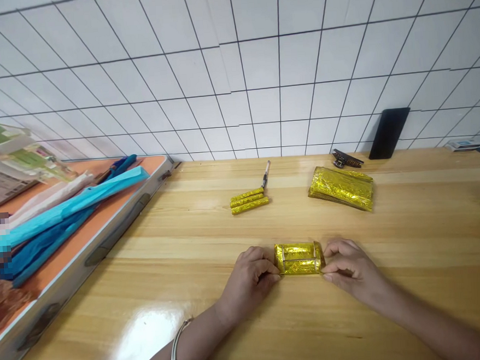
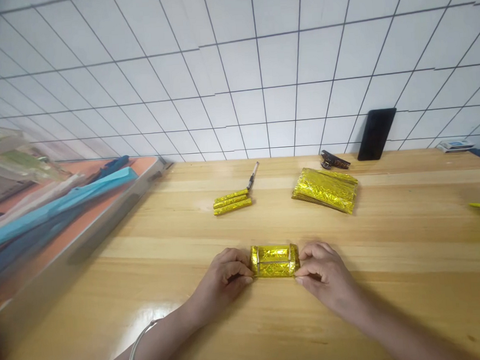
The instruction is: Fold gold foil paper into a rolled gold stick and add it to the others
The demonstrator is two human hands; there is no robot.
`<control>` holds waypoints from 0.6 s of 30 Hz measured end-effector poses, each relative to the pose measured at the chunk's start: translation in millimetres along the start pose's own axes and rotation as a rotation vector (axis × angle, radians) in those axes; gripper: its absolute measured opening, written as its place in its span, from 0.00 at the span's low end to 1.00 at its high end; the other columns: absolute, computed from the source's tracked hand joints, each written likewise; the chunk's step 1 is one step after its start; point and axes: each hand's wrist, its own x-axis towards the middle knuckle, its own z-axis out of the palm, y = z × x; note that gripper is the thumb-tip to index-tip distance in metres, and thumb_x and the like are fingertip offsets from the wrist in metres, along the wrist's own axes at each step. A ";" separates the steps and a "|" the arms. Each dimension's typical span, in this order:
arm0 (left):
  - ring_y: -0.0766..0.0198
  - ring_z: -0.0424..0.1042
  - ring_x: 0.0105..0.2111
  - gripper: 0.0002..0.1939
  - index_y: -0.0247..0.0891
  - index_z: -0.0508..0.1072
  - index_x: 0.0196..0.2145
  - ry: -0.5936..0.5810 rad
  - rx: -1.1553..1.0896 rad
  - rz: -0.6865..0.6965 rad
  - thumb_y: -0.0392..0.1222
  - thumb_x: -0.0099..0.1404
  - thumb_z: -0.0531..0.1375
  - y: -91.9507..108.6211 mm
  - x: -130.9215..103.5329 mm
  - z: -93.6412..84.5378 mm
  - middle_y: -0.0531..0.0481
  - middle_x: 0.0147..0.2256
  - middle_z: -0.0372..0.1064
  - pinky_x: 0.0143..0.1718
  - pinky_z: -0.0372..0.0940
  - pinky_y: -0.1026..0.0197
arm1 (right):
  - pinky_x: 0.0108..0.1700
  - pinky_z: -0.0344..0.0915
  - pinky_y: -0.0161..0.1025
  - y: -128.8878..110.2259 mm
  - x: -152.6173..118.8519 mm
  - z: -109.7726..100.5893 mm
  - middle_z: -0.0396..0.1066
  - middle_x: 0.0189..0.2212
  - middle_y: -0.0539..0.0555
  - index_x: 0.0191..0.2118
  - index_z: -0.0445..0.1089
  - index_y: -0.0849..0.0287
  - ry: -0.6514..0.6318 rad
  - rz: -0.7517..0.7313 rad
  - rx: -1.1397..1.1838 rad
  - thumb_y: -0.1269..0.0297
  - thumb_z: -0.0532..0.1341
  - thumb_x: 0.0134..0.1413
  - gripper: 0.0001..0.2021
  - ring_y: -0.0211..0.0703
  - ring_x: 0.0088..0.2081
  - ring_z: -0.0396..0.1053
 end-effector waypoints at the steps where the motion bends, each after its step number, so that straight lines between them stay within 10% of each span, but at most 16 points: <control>1: 0.61 0.66 0.38 0.05 0.41 0.73 0.29 0.001 0.005 -0.007 0.33 0.60 0.60 0.2 -0.4 0.4 0.49 0.34 0.69 0.41 0.60 0.57 | 0.43 0.60 0.45 0.1 -0.2 0.0 0.67 0.35 0.51 0.29 0.73 0.51 0.002 -0.001 0.000 0.64 0.62 0.51 0.04 0.45 0.40 0.64; 18: 0.61 0.67 0.38 0.05 0.41 0.73 0.29 -0.010 0.000 0.026 0.35 0.61 0.59 -1.7 1.5 -3.0 0.49 0.34 0.69 0.41 0.60 0.58 | 0.40 0.61 0.43 -3.5 1.7 -2.1 0.67 0.31 0.51 0.29 0.71 0.52 -0.020 0.016 -0.028 0.64 0.60 0.53 0.04 0.44 0.37 0.65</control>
